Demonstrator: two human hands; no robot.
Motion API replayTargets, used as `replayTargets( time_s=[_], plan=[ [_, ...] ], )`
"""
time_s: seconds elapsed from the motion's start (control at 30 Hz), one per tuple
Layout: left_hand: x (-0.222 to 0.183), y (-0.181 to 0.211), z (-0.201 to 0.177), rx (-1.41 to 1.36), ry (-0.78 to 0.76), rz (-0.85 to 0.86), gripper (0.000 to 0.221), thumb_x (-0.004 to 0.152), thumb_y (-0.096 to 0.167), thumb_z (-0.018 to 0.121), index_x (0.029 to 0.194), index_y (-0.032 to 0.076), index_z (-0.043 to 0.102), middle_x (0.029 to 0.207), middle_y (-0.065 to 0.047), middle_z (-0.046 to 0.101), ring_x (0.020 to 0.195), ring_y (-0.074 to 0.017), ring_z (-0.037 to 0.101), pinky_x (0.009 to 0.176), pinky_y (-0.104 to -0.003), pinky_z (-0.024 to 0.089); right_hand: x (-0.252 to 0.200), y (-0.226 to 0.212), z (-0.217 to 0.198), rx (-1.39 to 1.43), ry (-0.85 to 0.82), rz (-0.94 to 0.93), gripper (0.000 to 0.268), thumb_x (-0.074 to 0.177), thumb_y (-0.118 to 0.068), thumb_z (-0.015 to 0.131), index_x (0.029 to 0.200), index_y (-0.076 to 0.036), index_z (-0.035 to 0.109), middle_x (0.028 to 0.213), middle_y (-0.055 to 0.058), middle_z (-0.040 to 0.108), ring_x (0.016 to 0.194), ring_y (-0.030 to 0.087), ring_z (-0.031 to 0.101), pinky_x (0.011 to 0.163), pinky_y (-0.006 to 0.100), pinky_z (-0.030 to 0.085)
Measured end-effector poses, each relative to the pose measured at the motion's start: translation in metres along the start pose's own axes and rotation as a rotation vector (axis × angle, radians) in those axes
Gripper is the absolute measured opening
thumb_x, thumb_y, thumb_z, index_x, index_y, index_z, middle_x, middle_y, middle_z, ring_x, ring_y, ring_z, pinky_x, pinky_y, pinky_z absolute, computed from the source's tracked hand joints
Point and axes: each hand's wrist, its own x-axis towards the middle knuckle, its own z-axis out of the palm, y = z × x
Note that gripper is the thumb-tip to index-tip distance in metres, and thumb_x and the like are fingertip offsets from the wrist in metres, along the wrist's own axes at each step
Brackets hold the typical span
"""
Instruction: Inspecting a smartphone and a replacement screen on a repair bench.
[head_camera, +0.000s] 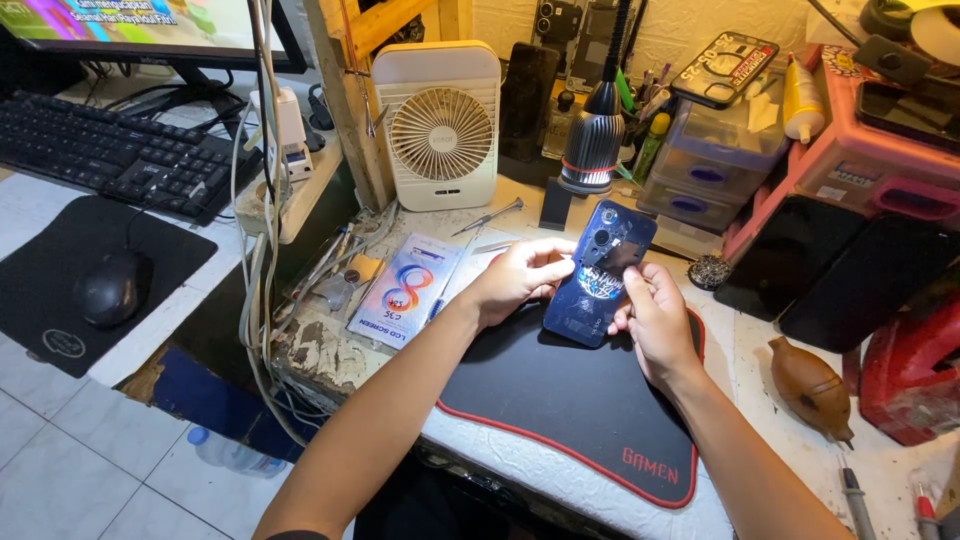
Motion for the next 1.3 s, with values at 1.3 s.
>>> replayTargets(
  time_s=[1.3],
  plan=[
    [0.007,-0.005,0.009,0.576,0.238,0.035,0.027,0.097,0.031,0.069,0.112,0.009,0.077,0.084,-0.009,0.076,0.073,-0.0135,0.068,0.067,-0.03,0.058,-0.034,-0.043,0.021,-0.369,-0.11,-0.298,0.058,0.095,-0.004,0.067,0.147,0.004,0.043,0.079,0.015,0.065,0.047,0.018,0.066,0.042,0.028,0.06]
  ],
)
